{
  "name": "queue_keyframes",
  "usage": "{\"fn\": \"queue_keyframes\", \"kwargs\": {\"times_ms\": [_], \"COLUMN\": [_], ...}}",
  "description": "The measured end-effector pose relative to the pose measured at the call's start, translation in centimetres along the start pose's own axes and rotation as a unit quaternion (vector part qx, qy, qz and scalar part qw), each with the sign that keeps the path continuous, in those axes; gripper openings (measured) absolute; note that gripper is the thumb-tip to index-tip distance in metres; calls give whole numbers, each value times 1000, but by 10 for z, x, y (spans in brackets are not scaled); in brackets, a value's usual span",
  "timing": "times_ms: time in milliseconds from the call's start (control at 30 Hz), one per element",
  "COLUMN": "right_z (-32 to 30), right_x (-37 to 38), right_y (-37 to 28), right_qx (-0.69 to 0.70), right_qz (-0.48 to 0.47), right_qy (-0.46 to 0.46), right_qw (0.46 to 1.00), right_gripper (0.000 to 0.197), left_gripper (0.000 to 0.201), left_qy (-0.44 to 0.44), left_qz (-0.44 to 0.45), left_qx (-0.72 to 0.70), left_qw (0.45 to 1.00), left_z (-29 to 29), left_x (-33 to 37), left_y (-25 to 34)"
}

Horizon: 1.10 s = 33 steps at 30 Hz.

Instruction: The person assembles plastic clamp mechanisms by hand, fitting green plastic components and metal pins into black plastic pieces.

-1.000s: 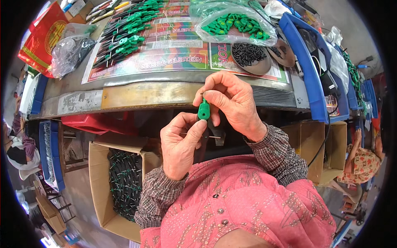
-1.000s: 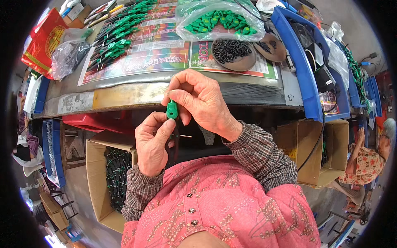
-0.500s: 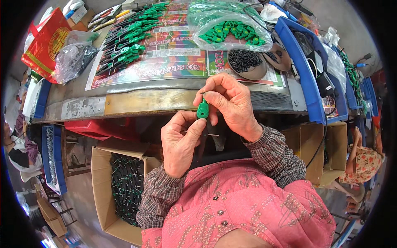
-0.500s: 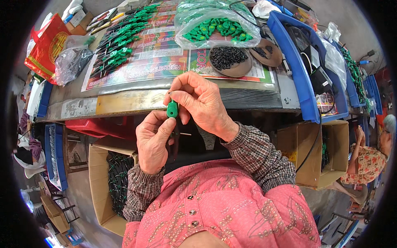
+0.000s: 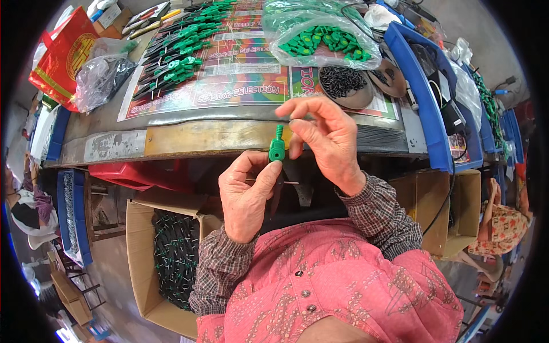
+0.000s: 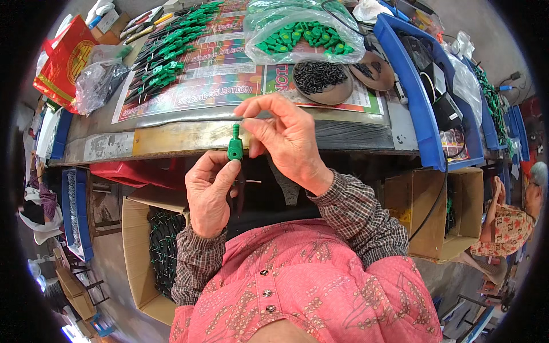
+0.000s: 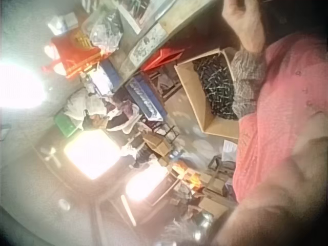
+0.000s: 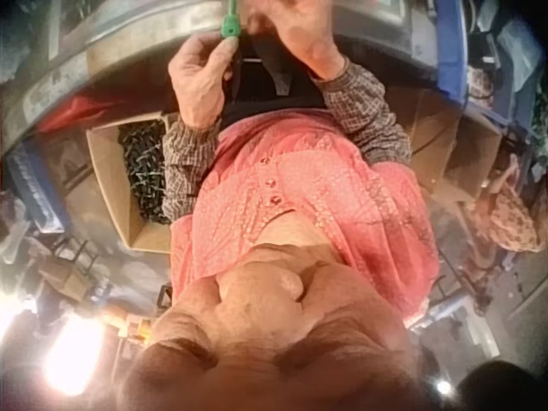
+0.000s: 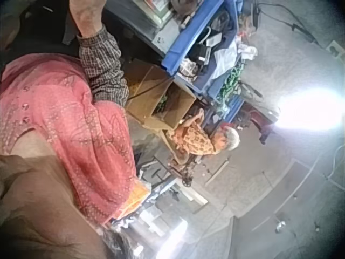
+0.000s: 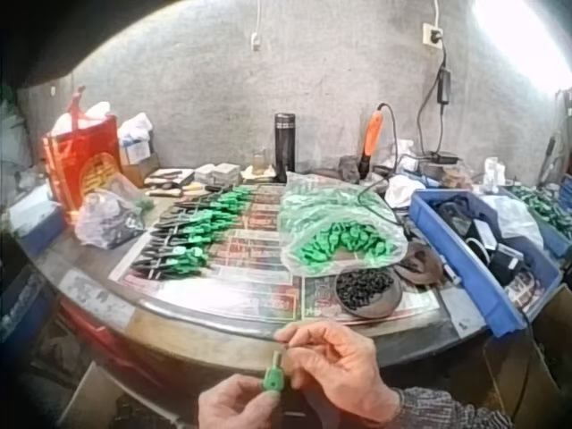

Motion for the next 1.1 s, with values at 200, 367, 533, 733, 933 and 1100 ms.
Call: {"fn": "queue_keyframes", "kwargs": {"times_ms": [200,367,533,733,933,1100], "right_z": [5,16,24,26,24,24], "right_x": [-12,-20,-20,-19,-19,-20], "right_y": [-5,-3,-4,-3,-6,-3], "right_qx": [-111,-148,-174,-215,-236,-248], "right_qz": [-64,-60,-71,-113,-113,-132], "right_qy": [-25,-35,-55,-49,-45,-44], "right_qw": [991,987,981,969,964,959], "right_gripper": [10,12,15,15,16,14], "left_gripper": [7,7,7,7,7,7], "left_qy": [41,32,28,27,34,63], "left_qz": [35,43,37,24,30,100], "left_qx": [-9,-16,-23,-37,2,83], "left_qw": [999,998,999,999,999,989], "left_z": [-16,-21,-21,-21,-19,-18], "left_x": [1,0,-3,-4,-6,-9], "left_y": [-2,-1,1,-2,-2,0]}}
Point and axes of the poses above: each hand's wrist, its own x-axis towards the middle knuckle, its own z-axis out of the palm, y = z × x, the point moved 4 cm from there along x, towards the middle knuckle, and after that the axes turned 11 degrees about -x, right-handed, at the moved point
